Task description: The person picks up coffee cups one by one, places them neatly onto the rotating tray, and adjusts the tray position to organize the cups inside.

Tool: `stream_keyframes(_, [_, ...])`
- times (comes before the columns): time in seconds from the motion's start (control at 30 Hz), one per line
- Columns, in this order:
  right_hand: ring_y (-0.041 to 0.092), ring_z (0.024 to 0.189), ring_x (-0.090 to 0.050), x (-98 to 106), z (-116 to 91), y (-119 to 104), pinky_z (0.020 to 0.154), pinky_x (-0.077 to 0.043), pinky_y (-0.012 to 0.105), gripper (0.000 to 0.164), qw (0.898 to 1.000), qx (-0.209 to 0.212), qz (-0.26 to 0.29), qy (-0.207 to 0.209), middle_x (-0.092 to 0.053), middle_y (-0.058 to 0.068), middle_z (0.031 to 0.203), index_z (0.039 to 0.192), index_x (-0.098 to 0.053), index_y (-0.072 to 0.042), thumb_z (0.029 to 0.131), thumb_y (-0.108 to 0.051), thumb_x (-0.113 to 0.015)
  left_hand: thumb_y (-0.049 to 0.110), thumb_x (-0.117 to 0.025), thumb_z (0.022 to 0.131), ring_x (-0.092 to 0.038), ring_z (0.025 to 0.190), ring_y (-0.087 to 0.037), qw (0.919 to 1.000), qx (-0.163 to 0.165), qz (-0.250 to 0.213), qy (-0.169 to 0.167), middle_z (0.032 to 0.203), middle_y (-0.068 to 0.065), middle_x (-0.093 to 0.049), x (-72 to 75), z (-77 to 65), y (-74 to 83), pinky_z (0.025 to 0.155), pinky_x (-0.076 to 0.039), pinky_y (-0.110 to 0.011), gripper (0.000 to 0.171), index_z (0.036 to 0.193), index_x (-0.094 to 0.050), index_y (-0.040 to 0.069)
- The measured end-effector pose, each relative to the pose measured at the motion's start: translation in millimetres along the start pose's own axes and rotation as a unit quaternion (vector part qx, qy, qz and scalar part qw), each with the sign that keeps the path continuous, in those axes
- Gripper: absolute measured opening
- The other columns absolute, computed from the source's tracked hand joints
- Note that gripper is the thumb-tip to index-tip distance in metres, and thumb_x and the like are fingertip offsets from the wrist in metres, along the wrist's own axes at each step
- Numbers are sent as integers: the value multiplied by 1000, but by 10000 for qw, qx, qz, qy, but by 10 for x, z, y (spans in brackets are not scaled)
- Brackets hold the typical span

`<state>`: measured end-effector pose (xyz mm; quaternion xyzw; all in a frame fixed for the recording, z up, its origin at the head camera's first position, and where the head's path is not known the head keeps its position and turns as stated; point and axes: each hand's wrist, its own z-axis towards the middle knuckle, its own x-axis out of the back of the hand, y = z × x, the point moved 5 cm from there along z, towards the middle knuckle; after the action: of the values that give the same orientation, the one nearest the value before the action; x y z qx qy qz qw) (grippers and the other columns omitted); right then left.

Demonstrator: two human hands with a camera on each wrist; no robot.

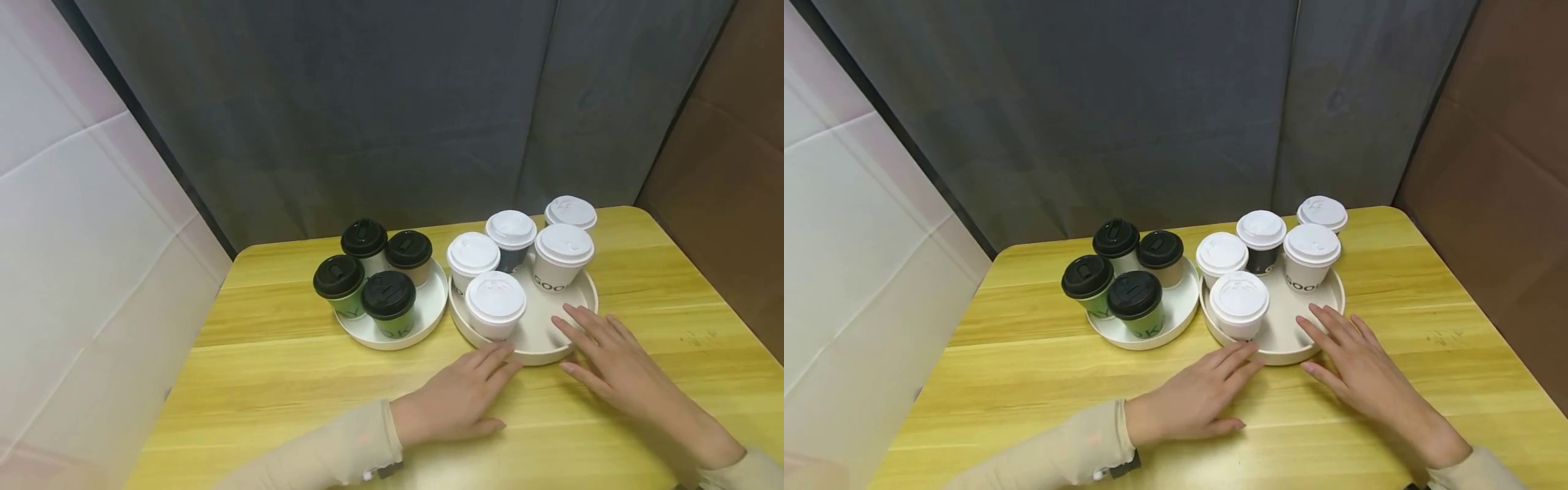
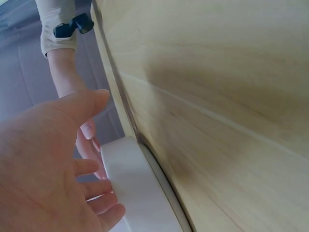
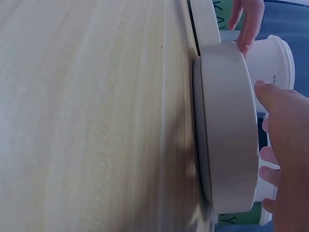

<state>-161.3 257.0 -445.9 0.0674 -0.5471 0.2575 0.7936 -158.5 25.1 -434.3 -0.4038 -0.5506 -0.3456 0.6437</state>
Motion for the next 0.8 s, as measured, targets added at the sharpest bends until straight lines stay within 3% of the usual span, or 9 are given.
stream_keyframes(0.8, [27, 147, -31, -34, 8, -86, 129, -7, 42, 72, 9999, 54, -13, -145, -37, 8, 159, 152, -39, -25, 89, -38, -70, 57, -62, 89, -30, 150, -28, 9986, 439, -285, -10, 160, -13, -33, -68, -139, -325, 124, -27, -39, 92, 156, -25, 6])
